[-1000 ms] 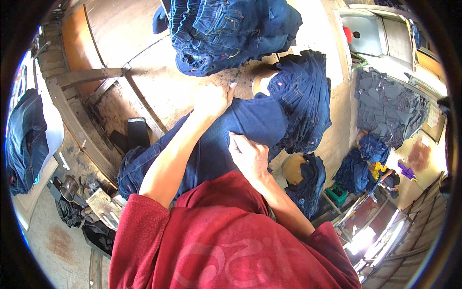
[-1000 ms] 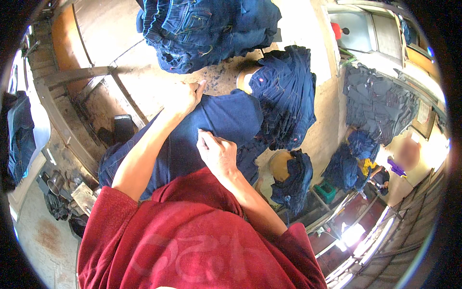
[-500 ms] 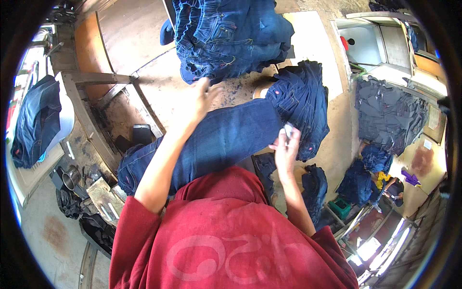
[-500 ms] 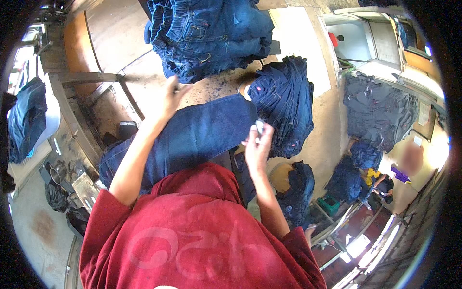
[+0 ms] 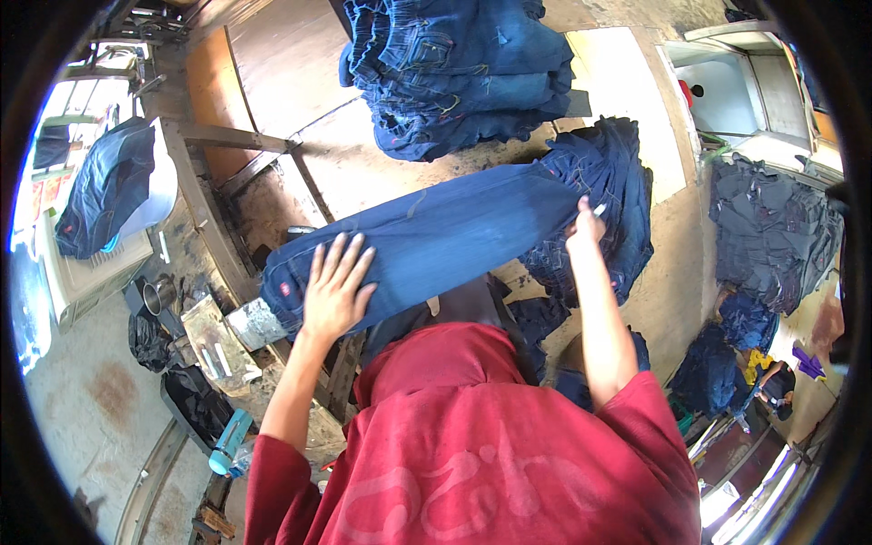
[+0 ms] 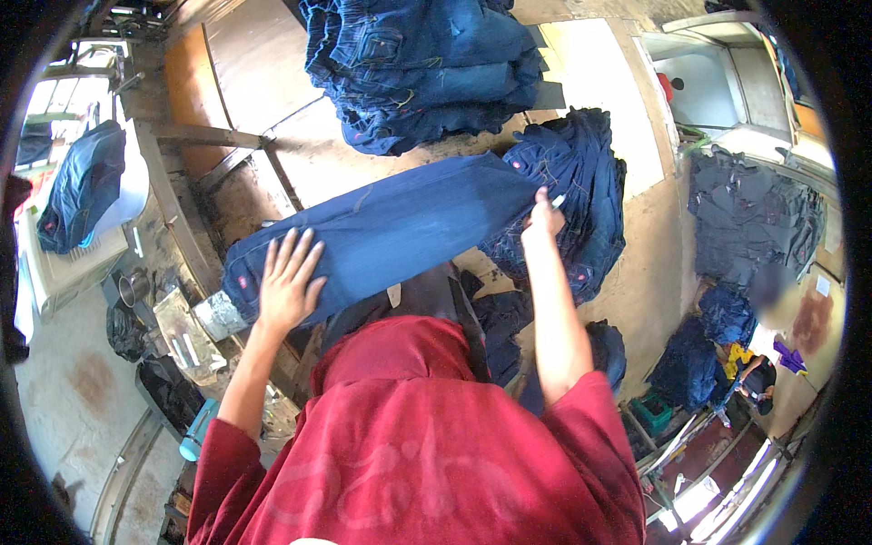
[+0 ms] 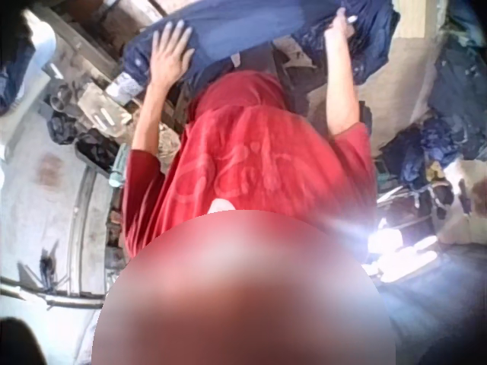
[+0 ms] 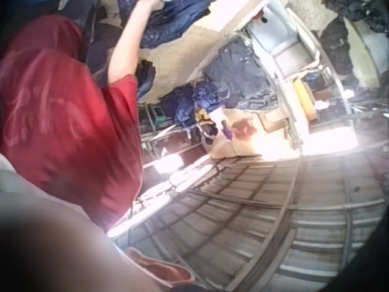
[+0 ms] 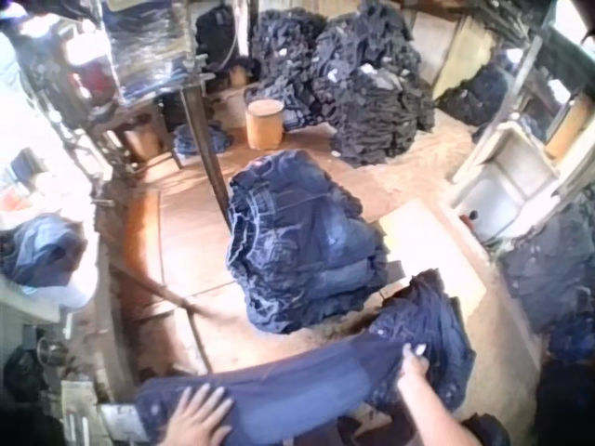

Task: The person scrapes loose threads and lint off denim jeans using a small handheld tool. They repeatedly pick up jeans from a pile, scrape the surface, and place them back down.

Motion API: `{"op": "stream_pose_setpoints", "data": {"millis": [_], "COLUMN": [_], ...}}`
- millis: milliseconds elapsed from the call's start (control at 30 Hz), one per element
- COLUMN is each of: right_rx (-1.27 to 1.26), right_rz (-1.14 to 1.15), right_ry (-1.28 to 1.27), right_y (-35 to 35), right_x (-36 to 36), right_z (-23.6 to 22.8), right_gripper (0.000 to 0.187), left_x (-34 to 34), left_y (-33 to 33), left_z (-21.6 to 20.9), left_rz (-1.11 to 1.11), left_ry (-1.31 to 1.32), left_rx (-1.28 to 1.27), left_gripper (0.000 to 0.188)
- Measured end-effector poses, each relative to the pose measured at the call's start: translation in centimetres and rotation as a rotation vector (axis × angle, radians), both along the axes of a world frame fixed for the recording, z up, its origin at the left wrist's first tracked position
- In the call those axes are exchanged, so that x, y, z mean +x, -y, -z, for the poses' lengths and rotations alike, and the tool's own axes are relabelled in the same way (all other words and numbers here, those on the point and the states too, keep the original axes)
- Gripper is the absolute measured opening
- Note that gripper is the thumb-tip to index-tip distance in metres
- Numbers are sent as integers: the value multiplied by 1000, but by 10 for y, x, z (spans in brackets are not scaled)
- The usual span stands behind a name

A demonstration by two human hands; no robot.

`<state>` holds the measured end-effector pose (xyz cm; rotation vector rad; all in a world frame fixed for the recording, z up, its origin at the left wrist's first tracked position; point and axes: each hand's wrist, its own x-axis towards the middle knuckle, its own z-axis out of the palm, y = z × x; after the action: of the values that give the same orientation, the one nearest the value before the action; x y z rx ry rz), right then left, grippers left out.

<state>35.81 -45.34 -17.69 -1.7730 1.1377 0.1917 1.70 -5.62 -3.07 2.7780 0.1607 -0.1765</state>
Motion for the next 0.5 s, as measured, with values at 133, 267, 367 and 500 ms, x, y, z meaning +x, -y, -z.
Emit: {"op": "stream_pose_setpoints", "data": {"millis": [133, 267, 367, 500], "right_rx": [-114, -513, -445, -105], "right_rz": [-364, -656, -963, -1265], "right_ry": [-60, 177, 447, 541], "right_y": [18, 7, -47, -181], "right_x": [43, 18, -55, -181], "right_z": [28, -20, -103, -173], "right_gripper": [45, 41, 17, 32], "left_x": [26, 48, 65, 82], "left_y": [4, -32, -56, -75], "left_z": [8, 12, 22, 33], "left_rz": [-66, -271, -198, 13], "left_ry": [102, 206, 106, 216], "left_rx": [-213, -143, -263, -211], "left_gripper": [60, 56, 43, 39]}}
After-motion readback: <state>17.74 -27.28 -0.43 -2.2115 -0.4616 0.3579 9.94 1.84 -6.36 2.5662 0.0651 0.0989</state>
